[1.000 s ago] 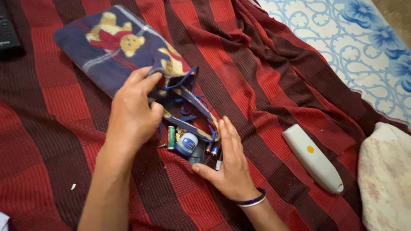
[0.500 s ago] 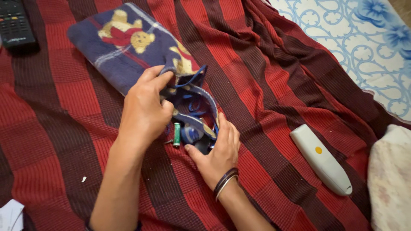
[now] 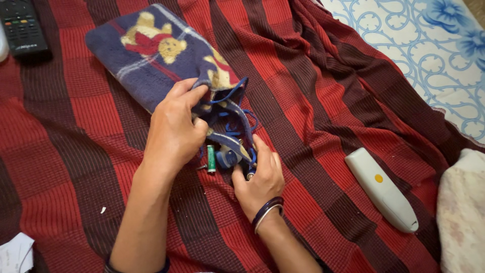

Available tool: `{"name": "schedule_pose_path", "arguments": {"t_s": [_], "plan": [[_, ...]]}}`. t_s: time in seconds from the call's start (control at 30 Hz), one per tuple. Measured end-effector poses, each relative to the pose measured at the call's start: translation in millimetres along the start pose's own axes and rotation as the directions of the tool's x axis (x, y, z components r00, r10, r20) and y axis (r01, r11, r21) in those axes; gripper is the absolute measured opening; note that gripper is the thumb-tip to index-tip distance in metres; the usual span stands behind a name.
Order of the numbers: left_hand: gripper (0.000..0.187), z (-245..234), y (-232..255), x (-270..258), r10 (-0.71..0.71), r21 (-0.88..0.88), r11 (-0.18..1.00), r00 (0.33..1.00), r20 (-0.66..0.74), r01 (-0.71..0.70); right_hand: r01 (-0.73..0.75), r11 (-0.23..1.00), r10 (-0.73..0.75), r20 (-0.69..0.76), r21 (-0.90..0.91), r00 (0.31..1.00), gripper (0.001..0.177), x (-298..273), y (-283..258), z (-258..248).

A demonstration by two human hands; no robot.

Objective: The person opens a black remote control, removes the battery cover, and places batteries into the compartment. They then close the remote and place it into a small fabric pouch along with other batteries and small items.

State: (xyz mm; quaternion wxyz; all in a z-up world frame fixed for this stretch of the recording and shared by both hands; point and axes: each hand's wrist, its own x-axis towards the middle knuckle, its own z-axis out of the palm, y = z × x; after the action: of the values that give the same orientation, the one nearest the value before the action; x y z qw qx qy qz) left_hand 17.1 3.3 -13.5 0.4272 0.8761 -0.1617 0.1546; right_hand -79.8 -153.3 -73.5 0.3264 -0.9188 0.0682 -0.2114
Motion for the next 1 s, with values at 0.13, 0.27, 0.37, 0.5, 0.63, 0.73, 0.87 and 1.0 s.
{"name": "schedule_pose_path", "arguments": {"t_s": [0.13,0.27,0.37,0.5,0.63,0.73,0.87,1.0], "plan": [[0.055,-0.5,0.3,-0.5,-0.005,-0.009,1.000,1.000,0.008,0.005,-0.005,0.996,-0.006,-0.120,-0.092,0.993,0.070,1.5,-1.3,2.0],[0.055,-0.4,-0.6,-0.5,0.009,-0.008,1.000,1.000,0.010,-0.009,-0.021,0.995,0.006,-0.161,-0.093,0.987,0.057,4.5,-3.8,6.6],[0.054,0.1,-1.3,-0.8,0.005,-0.001,1.000,1.000,0.013,-0.005,0.029,0.997,-0.036,-0.101,-0.067,0.994,0.045,4.7,-2.9,6.1],[0.054,1.4,-4.4,-2.2,0.009,-0.006,1.000,1.000,0.008,-0.009,0.173,0.985,-0.174,-0.031,-0.017,0.984,0.038,9.1,0.3,6.5],[0.052,3.7,-8.2,-1.6,0.053,0.008,0.999,0.999,0.008,-0.053,0.240,0.971,-0.239,0.046,-0.022,0.970,0.041,11.9,0.4,2.6],[0.051,3.9,-11.0,-1.0,0.067,0.015,0.998,0.998,0.014,-0.068,0.225,0.974,-0.223,0.039,-0.035,0.974,0.040,11.1,-0.9,2.9],[0.054,2.0,-10.4,-1.5,0.054,0.031,0.998,0.998,0.033,-0.055,0.177,0.984,-0.177,0.013,0.009,0.984,0.037,10.5,0.6,4.1],[0.056,1.0,-8.9,-2.1,0.037,0.059,0.997,0.998,0.044,-0.039,0.110,0.986,-0.101,-0.072,0.126,0.992,0.038,13.3,2.9,4.9]]}}
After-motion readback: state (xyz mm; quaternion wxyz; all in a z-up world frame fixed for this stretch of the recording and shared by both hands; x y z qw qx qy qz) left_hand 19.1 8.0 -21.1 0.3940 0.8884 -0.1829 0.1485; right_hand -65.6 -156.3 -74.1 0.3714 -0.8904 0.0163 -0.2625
